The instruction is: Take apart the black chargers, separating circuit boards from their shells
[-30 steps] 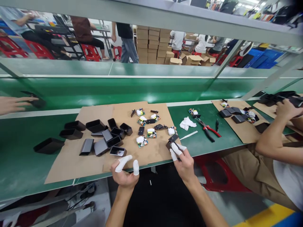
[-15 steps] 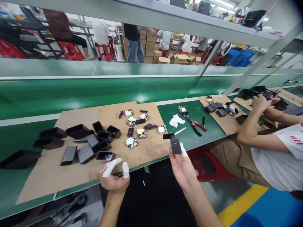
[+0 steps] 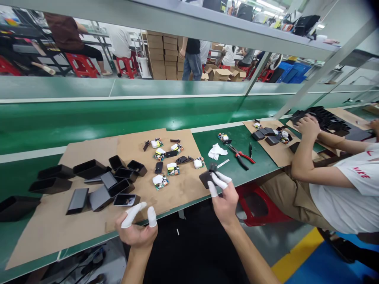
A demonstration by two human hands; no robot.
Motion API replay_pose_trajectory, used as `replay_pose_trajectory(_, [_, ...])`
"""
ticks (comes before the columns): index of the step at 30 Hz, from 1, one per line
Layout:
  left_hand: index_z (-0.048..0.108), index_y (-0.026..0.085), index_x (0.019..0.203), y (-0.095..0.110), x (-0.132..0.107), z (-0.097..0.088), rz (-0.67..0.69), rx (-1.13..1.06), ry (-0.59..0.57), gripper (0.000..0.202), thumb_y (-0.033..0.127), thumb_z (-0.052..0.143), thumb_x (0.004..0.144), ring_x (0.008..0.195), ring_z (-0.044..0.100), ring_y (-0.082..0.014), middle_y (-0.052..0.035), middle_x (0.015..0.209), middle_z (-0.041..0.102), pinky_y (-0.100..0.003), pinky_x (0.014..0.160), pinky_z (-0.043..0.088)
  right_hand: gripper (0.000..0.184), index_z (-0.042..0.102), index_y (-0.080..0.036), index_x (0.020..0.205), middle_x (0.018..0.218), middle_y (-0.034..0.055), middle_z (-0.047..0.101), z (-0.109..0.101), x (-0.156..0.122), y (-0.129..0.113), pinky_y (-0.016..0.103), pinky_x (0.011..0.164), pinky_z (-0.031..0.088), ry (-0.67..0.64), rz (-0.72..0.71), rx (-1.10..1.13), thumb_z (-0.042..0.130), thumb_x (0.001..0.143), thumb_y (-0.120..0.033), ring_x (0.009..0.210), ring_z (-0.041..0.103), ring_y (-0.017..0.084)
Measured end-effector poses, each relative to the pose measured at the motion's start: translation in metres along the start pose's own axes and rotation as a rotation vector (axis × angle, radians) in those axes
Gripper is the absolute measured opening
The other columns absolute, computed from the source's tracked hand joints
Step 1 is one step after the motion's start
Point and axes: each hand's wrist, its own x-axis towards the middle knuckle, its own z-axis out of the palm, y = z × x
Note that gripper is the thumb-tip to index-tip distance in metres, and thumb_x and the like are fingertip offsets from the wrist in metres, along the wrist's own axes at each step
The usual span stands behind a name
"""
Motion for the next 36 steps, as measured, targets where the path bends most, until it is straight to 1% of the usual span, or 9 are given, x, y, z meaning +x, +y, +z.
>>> replay_pose_trajectory(1, [0.071,0.016,0.111,-0.001,-0.001,0.000,-0.003,0.002,0.002,0.039,0.029,0.087,0.077,0.086,0.070,-0.0275,-0.0084,0.091,0.075,-0.045,0.082,0.059,0.035,0.078,-0.028,0.132,0.131,0.0135,0.074,0.001,-0.001,0.006,0.043,0.106,0.065,-0.077,-0.122,-0.096,0.073,0.099,-0.017,0.120,0.076,0.027])
replay_pose_trajectory(2, [0.071,0.016,0.111,-0.001,-0.002,0.000,-0.001,0.006,-0.003,0.040,0.029,0.087,0.077,0.086,0.070,-0.0277,-0.0087,0.091,0.075,-0.045,0.082,0.059,0.039,0.077,-0.029,0.134,0.130,0.0140,0.074,0.002,-0.002,0.011,0.041,0.103,0.066,-0.137,-0.198,-0.153,0.071,0.099,-0.014,0.117,0.077,0.026])
replay_pose_trajectory(4, [0.072,0.017,0.112,-0.002,-0.003,0.000,-0.004,0.019,-0.008,0.041,0.029,0.087,0.077,0.086,0.070,-0.0285,-0.0097,0.092,0.075,-0.046,0.082,0.058,0.041,0.077,-0.030,0.136,0.125,0.0136,0.074,0.002,-0.002,0.016,0.038,0.098,0.068,-0.188,-0.251,-0.183,0.070,0.099,-0.011,0.109,0.080,0.025])
replay_pose_trajectory(10, [0.071,0.017,0.114,0.001,-0.001,-0.003,-0.020,0.015,-0.037,0.042,0.026,0.088,0.077,0.088,0.070,-0.0295,-0.0102,0.092,0.076,-0.048,0.084,0.058,0.049,0.070,-0.033,0.145,0.136,0.0140,0.069,-0.002,0.000,0.016,0.039,0.100,0.067,-0.206,-0.275,-0.205,0.068,0.101,-0.010,0.113,0.079,0.025])
replay_pose_trajectory(15, [0.071,0.016,0.116,0.004,0.004,-0.002,0.051,-0.001,0.003,0.043,0.025,0.088,0.077,0.089,0.068,-0.0274,-0.0099,0.095,0.074,-0.044,0.084,0.057,0.045,0.072,-0.032,0.142,0.128,0.0133,0.071,0.001,-0.002,0.025,0.037,0.094,0.068,-0.224,-0.290,-0.231,0.068,0.102,-0.013,0.106,0.079,0.024])
replay_pose_trajectory(20, [0.070,0.016,0.119,0.003,0.004,-0.002,0.057,-0.004,-0.003,0.046,0.024,0.089,0.077,0.092,0.068,-0.0288,-0.0111,0.097,0.074,-0.045,0.085,0.056,0.048,0.066,-0.030,0.147,0.126,0.0122,0.074,-0.002,0.002,0.026,0.040,0.098,0.067,-0.218,-0.278,-0.243,0.071,0.101,-0.016,0.114,0.077,0.026])
replay_pose_trajectory(26, [0.067,0.016,0.119,0.002,0.003,-0.002,0.064,0.007,-0.023,0.046,0.027,0.087,0.079,0.091,0.068,-0.0276,-0.0100,0.096,0.074,-0.044,0.085,0.056,0.044,0.068,-0.027,0.145,0.123,0.0126,0.074,-0.007,0.012,0.027,0.039,0.096,0.066,-0.311,-0.283,-0.298,0.072,0.102,-0.021,0.111,0.077,0.026])
replay_pose_trajectory(31, [0.068,0.016,0.117,0.003,0.004,-0.002,0.049,-0.003,-0.017,0.046,0.025,0.088,0.076,0.090,0.070,-0.0273,-0.0107,0.095,0.076,-0.044,0.085,0.057,0.039,0.069,-0.028,0.144,0.121,0.0108,0.075,-0.007,0.011,0.030,0.035,0.094,0.066,-0.354,-0.291,-0.312,0.069,0.104,-0.026,0.107,0.078,0.024])
replay_pose_trajectory(36, [0.067,0.017,0.111,0.004,0.002,-0.003,-0.014,-0.008,-0.034,0.041,0.027,0.088,0.076,0.087,0.071,-0.0267,-0.0091,0.092,0.076,-0.044,0.085,0.057,0.043,0.066,-0.027,0.147,0.116,0.0107,0.076,-0.007,0.011,0.028,0.037,0.092,0.067,-0.353,-0.268,-0.328,0.069,0.105,-0.030,0.104,0.078,0.025])
